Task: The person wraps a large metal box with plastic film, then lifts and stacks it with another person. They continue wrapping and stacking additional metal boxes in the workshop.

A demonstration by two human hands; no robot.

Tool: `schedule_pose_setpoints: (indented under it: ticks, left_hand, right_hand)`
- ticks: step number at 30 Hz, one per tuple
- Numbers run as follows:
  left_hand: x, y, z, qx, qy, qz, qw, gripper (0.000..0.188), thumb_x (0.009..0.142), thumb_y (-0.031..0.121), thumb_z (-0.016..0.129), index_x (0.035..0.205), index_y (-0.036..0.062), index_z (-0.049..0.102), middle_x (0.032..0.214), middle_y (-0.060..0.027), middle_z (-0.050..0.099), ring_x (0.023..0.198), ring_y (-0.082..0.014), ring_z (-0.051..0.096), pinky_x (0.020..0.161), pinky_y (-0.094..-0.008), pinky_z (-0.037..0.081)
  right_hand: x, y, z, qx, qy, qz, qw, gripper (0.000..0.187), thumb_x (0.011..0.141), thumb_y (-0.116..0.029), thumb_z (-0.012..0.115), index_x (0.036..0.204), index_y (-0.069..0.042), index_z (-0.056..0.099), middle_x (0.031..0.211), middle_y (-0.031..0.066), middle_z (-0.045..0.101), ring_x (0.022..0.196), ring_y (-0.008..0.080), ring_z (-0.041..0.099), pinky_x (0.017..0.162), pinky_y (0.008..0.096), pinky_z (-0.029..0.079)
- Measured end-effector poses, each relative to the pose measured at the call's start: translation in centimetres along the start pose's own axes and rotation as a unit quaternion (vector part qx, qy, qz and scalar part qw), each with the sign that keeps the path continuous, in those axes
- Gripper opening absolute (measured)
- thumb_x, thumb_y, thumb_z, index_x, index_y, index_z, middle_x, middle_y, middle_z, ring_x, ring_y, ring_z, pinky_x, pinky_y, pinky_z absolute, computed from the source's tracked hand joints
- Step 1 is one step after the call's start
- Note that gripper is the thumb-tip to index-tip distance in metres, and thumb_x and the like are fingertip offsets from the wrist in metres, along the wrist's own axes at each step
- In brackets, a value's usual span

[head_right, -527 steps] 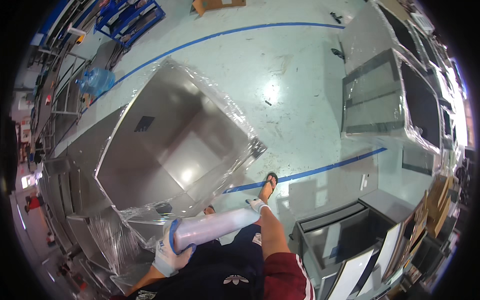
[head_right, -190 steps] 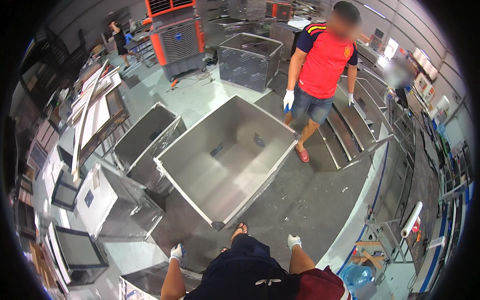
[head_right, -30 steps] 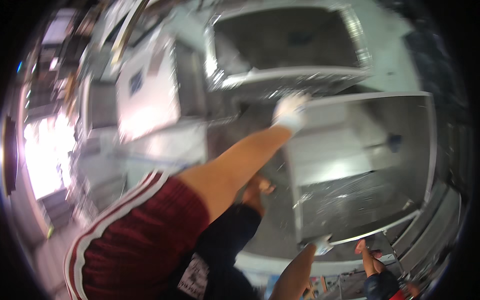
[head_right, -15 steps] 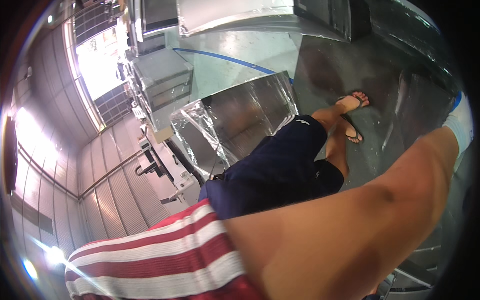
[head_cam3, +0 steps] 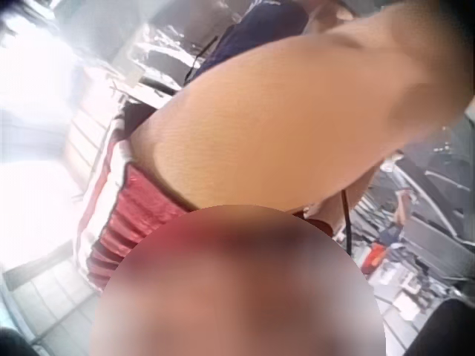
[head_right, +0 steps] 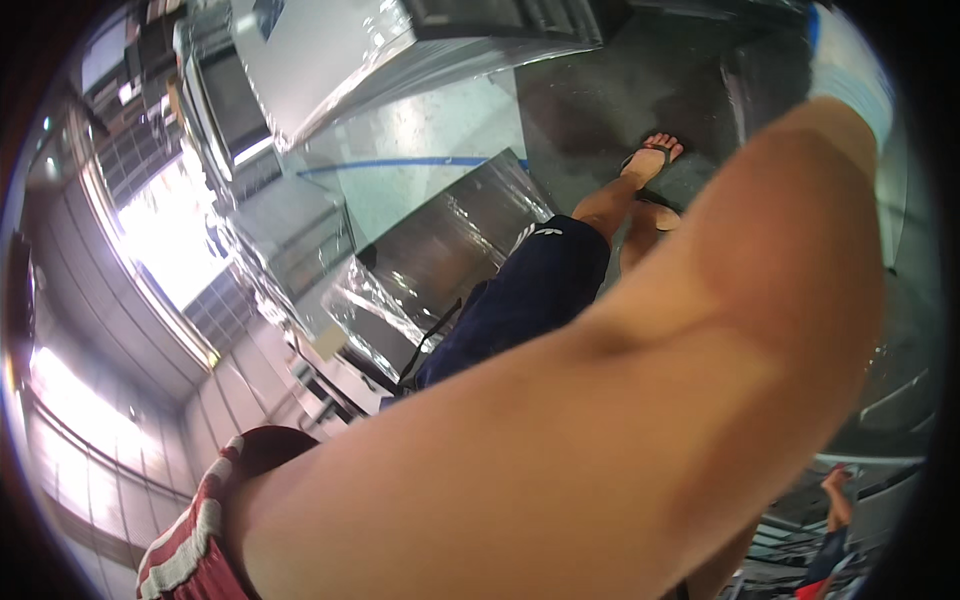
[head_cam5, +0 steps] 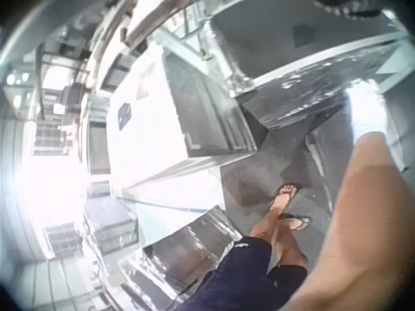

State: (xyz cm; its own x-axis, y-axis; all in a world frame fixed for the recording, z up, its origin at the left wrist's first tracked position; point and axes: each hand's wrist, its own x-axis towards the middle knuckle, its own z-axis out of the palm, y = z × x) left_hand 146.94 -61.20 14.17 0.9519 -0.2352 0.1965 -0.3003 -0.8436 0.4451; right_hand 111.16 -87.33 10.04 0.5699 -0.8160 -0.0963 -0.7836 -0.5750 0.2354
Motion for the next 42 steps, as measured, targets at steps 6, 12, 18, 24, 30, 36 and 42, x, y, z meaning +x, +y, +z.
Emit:
schedule_pose_setpoints:
  ticks: [6, 12, 18, 24, 30, 36, 42]
  left_hand:
    - [0.5, 1.5, -1.4, -0.078, 0.023, 0.012, 0.997, 0.016, 0.086, 0.018, 0.060, 0.088, 0.0120, 0.075, 0.089, -0.0171, 0.074, 0.089, -0.0377, 0.072, 0.081, -0.0467, 0.057]
    - [0.1, 4.3, -3.2, 0.135, -0.134, -0.017, 0.982, 0.038, 0.085, 0.041, 0.063, 0.106, 0.0092, 0.068, 0.107, -0.0160, 0.072, 0.106, -0.0350, 0.069, 0.091, -0.0475, 0.057]
    - [-0.6, 4.8, -2.1, 0.186, -0.077, 0.031, 0.979, 0.034, 0.086, 0.033, 0.065, 0.102, 0.0028, 0.062, 0.097, -0.0174, 0.070, 0.097, -0.0354, 0.069, 0.082, -0.0486, 0.056]
    - [-0.8, 3.0, -1.2, 0.184, -0.084, 0.021, 0.979, 0.038, 0.087, 0.032, 0.063, 0.110, 0.0021, 0.060, 0.101, -0.0184, 0.067, 0.104, -0.0362, 0.065, 0.085, -0.0497, 0.053]
    - [-0.9, 3.3, -1.2, 0.194, -0.067, 0.018, 0.979, 0.036, 0.085, 0.032, 0.065, 0.107, 0.0043, 0.060, 0.100, -0.0179, 0.067, 0.100, -0.0361, 0.067, 0.084, -0.0493, 0.053]
    - [-0.8, 3.2, -1.0, 0.233, -0.099, 0.005, 0.967, 0.041, 0.086, 0.036, 0.066, 0.109, 0.0039, 0.059, 0.103, -0.0200, 0.068, 0.101, -0.0359, 0.068, 0.085, -0.0461, 0.054]
    - [-0.6, 3.5, -1.3, 0.226, -0.105, -0.003, 0.968, 0.041, 0.081, 0.038, 0.071, 0.104, 0.0072, 0.058, 0.100, -0.0163, 0.068, 0.100, -0.0330, 0.067, 0.084, -0.0469, 0.053]
  right_hand:
    - [-10.3, 27.9, 13.9, 0.004, -0.094, 0.228, 0.969, 0.058, 0.095, -0.045, 0.065, 0.137, -0.004, 0.061, 0.132, 0.0113, 0.066, 0.117, 0.0332, 0.064, 0.088, 0.0532, 0.056]
    - [-12.9, 14.2, 5.3, 0.149, 0.070, 0.405, 0.900, 0.050, 0.082, -0.043, 0.077, 0.098, 0.003, 0.067, 0.096, 0.0251, 0.072, 0.088, 0.0408, 0.072, 0.084, 0.0462, 0.058]
    - [-9.8, 8.0, -6.2, 0.223, 0.039, 0.459, 0.859, 0.049, 0.081, -0.045, 0.076, 0.099, 0.000, 0.066, 0.093, 0.0275, 0.072, 0.093, 0.0470, 0.070, 0.085, 0.0525, 0.055]
    - [-10.0, 8.3, -6.9, 0.267, 0.016, 0.492, 0.828, 0.046, 0.084, -0.047, 0.073, 0.103, -0.006, 0.065, 0.093, 0.0247, 0.073, 0.091, 0.0453, 0.071, 0.082, 0.0534, 0.055]
    - [-10.1, 8.7, -7.5, 0.298, -0.004, 0.505, 0.810, 0.043, 0.085, -0.046, 0.073, 0.102, -0.008, 0.064, 0.092, 0.0228, 0.073, 0.091, 0.0439, 0.071, 0.081, 0.0524, 0.055]
    - [-10.3, 8.7, -8.0, 0.307, -0.023, 0.503, 0.808, 0.045, 0.085, -0.048, 0.072, 0.105, -0.009, 0.065, 0.095, 0.0221, 0.074, 0.091, 0.0430, 0.071, 0.082, 0.0521, 0.055]
    - [-10.1, 8.6, -9.0, 0.309, -0.037, 0.494, 0.812, 0.047, 0.085, -0.049, 0.070, 0.106, -0.008, 0.065, 0.097, 0.0208, 0.074, 0.092, 0.0423, 0.072, 0.083, 0.0524, 0.056]
